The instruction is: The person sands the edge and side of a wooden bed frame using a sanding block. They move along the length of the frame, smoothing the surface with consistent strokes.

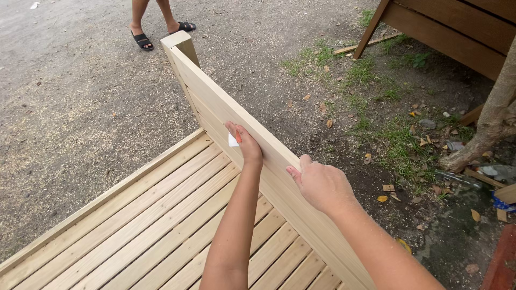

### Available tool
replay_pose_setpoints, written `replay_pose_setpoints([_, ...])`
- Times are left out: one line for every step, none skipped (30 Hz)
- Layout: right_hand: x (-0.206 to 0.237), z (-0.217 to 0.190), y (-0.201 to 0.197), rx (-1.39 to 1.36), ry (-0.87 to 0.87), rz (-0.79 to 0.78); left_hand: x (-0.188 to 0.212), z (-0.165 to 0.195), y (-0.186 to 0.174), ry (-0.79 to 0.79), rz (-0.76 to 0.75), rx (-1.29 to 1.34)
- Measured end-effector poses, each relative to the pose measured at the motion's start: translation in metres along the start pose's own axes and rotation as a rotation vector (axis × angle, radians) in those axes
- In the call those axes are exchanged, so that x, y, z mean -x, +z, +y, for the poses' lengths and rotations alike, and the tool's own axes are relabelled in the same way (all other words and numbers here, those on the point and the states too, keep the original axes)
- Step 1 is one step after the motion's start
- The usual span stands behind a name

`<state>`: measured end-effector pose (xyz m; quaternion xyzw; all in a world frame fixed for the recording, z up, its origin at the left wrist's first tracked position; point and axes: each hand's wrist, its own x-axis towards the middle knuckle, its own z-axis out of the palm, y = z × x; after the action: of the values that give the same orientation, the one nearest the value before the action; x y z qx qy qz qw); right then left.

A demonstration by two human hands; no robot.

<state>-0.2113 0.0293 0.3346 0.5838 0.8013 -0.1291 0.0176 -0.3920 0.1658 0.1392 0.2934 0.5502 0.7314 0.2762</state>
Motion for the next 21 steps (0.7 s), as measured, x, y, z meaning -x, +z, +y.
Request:
replay_pose_setpoints([0.0, 0.001, 0.0, 0.005, -0.003, 0.004, -0.005, 0.002, 0.003, 0.003, 0.01, 0.036])
replay_pose_setpoints([0.0, 0.001, -0.001, 0.003, -0.01, 0.011, 0.003, 0.008, 0.005, 0.013, 0.019, 0.066])
replay_pose_setpoints([0.001, 0.001, -0.002, -0.003, -0.016, 0.016, 0.024, 0.015, 0.007, 0.023, 0.027, 0.092])
replay_pose_setpoints([0.001, 0.001, -0.004, -0.005, -0.025, 0.025, 0.053, 0.024, 0.009, 0.023, -0.013, 0.048])
replay_pose_setpoints([0.003, 0.001, -0.005, -0.011, -0.03, 0.034, 0.09, 0.033, 0.009, 0.022, -0.057, 0.0])
replay_pose_setpoints([0.005, 0.001, -0.006, -0.019, -0.035, 0.036, 0.13, 0.042, 0.009, 0.058, -0.138, -0.037])
replay_pose_setpoints([0.007, 0.002, -0.007, -0.024, -0.036, 0.031, 0.164, 0.051, 0.007, 0.092, -0.216, -0.078])
replay_pose_setpoints([0.008, 0.002, -0.007, -0.03, -0.04, 0.03, 0.192, 0.057, 0.005, 0.035, -0.292, -0.088])
replay_pose_setpoints([0.009, 0.001, -0.007, -0.033, -0.042, 0.031, 0.208, 0.062, 0.006, -0.023, -0.368, -0.096])
replay_pose_setpoints([0.009, 0.001, -0.007, -0.033, -0.043, 0.032, 0.211, 0.063, 0.006, 0.016, -0.338, -0.094])
replay_pose_setpoints([0.009, 0.001, -0.006, -0.028, -0.043, 0.033, 0.205, 0.063, 0.005, 0.054, -0.308, -0.087])
replay_pose_setpoints([0.009, 0.001, -0.005, -0.017, -0.044, 0.032, 0.186, 0.061, 0.006, 0.089, -0.273, -0.074])
replay_pose_setpoints([0.008, 0.001, -0.004, -0.022, -0.037, 0.022, 0.159, 0.057, 0.006, 0.106, -0.227, -0.069])
replay_pose_setpoints([0.007, 0.001, -0.003, -0.025, -0.027, 0.014, 0.127, 0.053, 0.006, 0.124, -0.183, -0.06])
replay_pose_setpoints([0.005, 0.002, -0.002, -0.026, -0.01, 0.007, 0.091, 0.049, 0.006, 0.122, -0.118, -0.081])
replay_pose_setpoints([0.005, 0.003, -0.001, -0.028, -0.008, 0.007, 0.061, 0.046, 0.006, 0.115, -0.051, -0.103])
replay_pose_setpoints([0.004, 0.004, 0.0, -0.03, -0.013, 0.009, 0.035, 0.044, 0.005, 0.082, -0.037, -0.063])
replay_pose_setpoints([0.003, 0.005, 0.002, -0.033, -0.02, 0.017, 0.018, 0.043, 0.006, 0.057, -0.023, -0.022])
replay_pose_setpoints([0.002, 0.007, 0.002, -0.029, -0.02, 0.017, 0.015, 0.045, 0.008, 0.071, -0.011, -0.021])
replay_pose_setpoints([0.001, 0.007, 0.003, -0.031, -0.017, 0.013, 0.023, 0.047, 0.008, 0.084, -0.002, -0.028])
replay_pose_setpoints([0.002, 0.008, 0.004, -0.032, -0.012, 0.006, 0.044, 0.051, 0.01, 0.092, 0.006, -0.034])
